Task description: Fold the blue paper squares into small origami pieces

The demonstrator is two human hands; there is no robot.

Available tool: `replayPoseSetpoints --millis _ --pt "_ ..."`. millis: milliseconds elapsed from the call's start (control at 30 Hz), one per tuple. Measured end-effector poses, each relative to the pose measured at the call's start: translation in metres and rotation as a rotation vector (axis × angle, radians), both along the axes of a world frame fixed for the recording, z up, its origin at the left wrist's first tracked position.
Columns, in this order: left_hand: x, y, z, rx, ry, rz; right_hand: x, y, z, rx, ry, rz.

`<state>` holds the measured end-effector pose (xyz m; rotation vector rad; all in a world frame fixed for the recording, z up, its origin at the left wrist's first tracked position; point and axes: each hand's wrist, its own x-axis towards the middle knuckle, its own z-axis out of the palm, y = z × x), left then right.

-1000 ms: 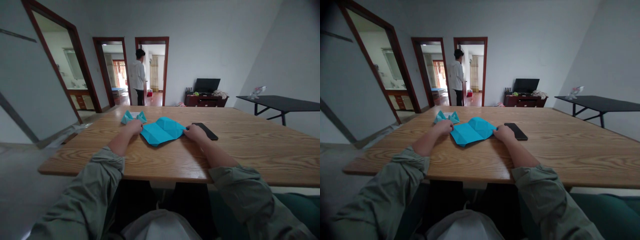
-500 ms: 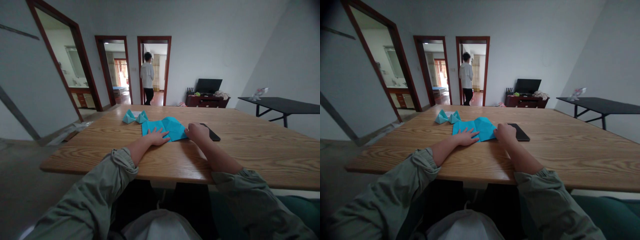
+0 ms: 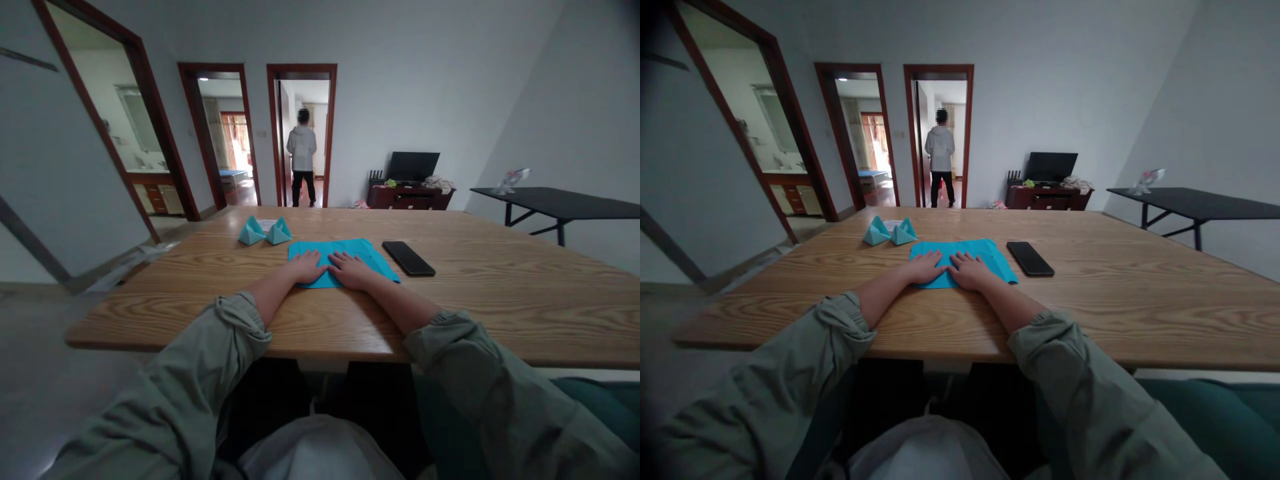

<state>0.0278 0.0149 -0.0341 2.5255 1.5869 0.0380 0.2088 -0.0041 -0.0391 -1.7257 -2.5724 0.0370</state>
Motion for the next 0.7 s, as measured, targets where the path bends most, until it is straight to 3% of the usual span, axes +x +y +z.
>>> replayPoseSetpoints --millis 200,700 --pt "0.005 0.012 -0.010 0.048 -0.008 0.096 0.001 0.000 0.001 -0.026 -0.027 -0.022" --pt "-0.023 0.038 -0.009 0.076 0.017 0.275 0.035 0.027 -0.004 -0.044 0.028 -0.256"
